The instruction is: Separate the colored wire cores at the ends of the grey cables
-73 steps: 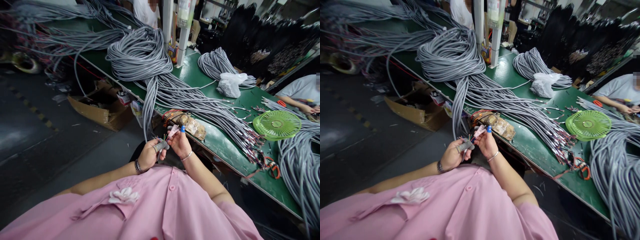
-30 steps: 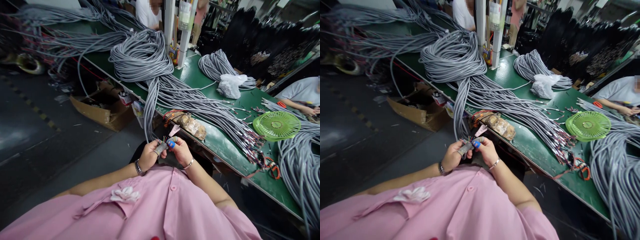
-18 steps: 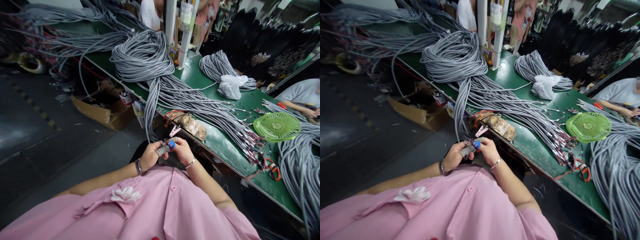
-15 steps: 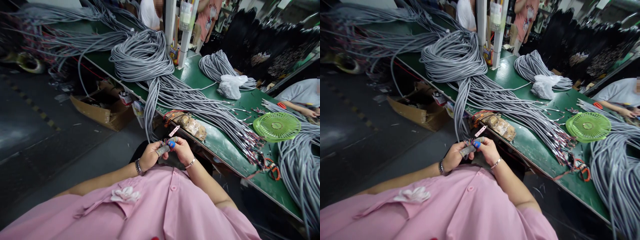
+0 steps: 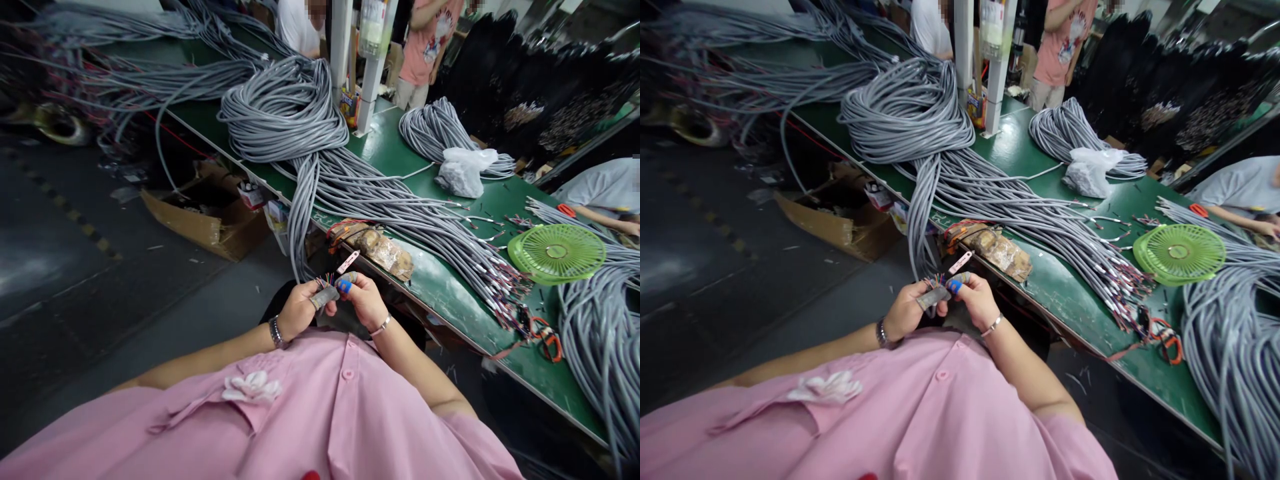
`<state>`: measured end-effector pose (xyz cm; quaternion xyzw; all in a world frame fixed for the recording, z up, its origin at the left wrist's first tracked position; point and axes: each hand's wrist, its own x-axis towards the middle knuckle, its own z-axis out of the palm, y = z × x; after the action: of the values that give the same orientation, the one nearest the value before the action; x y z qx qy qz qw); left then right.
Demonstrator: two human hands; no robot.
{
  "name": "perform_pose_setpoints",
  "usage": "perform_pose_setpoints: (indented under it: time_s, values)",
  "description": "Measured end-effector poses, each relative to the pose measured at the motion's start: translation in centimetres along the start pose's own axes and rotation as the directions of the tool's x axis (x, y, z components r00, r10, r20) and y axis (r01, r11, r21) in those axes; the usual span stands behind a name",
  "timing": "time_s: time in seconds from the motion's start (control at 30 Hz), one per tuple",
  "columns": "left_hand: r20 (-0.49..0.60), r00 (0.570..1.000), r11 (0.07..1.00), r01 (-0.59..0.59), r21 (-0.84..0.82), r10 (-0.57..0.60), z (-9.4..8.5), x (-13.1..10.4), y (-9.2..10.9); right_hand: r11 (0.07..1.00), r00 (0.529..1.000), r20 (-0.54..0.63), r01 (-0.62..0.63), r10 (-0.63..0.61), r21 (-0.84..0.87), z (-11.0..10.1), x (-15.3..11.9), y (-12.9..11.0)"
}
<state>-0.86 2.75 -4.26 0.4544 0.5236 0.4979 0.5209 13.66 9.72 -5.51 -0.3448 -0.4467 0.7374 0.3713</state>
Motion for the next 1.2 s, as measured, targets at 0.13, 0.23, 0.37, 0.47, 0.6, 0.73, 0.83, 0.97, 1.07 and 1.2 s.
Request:
perform_pose_setpoints:
  time_s: [0.13, 0.23, 0.37, 0.47, 0.6, 0.73, 0.83, 0.97, 1.07, 1.2]
  values:
    - [-0.026, 0.999, 0.993, 0.023, -0.115, -0.026, 0.0, 0.1, -0.2, 0.998, 0.998, 0.056, -0.031, 0.029, 0.054, -0.5, 0.2, 0.2]
    - [-0.058, 0.997, 0.970, 0.038, -0.238, -0.053, 0.0, 0.3, -0.6, 0.983, 0.996, 0.038, -0.080, 0.075, 0.168, -0.9, 0.7, 0.0]
    - [-0.077, 0.996, 0.953, 0.026, -0.302, -0.052, 0.2, 0.5, -0.8, 0.968, 0.993, 0.040, -0.121, 0.115, 0.222, -1.0, 1.3, -0.6]
    - [-0.092, 0.994, 0.962, 0.025, -0.270, -0.052, 0.3, 0.6, -0.8, 0.974, 0.984, 0.083, -0.170, 0.159, 0.147, -0.6, 1.0, -1.0]
    - [-0.040, 0.998, 0.982, 0.038, -0.183, -0.046, 0.2, 0.4, -0.8, 0.976, 0.971, 0.167, -0.190, 0.171, 0.109, -0.3, 0.4, -0.8]
    - [0.029, 0.999, 0.991, 0.034, -0.129, -0.030, 0.0, 0.3, -1.0, 0.973, 0.980, 0.159, -0.150, 0.122, 0.174, -0.4, 0.3, -0.2]
    - [0.028, 0.998, 0.986, 0.052, -0.160, -0.048, -0.1, 0.4, -1.1, 0.970, 0.981, 0.152, -0.145, 0.116, 0.193, -0.7, 0.6, 0.4]
    - [0.046, 0.997, 0.939, 0.081, -0.334, -0.069, -0.1, 0.4, -1.2, 0.972, 0.981, 0.176, -0.120, 0.084, 0.204, -0.5, 0.6, 1.1]
    - [0.108, 0.991, 0.891, 0.124, -0.436, -0.085, 0.1, 0.5, -1.4, 0.964, 0.968, 0.238, -0.138, 0.082, 0.226, 0.3, 0.5, 1.3]
    - [0.100, 0.990, 0.868, 0.135, -0.477, -0.099, 0.2, 0.6, -1.8, 0.953, 0.963, 0.258, -0.142, 0.071, 0.268, 1.1, 0.4, 1.3]
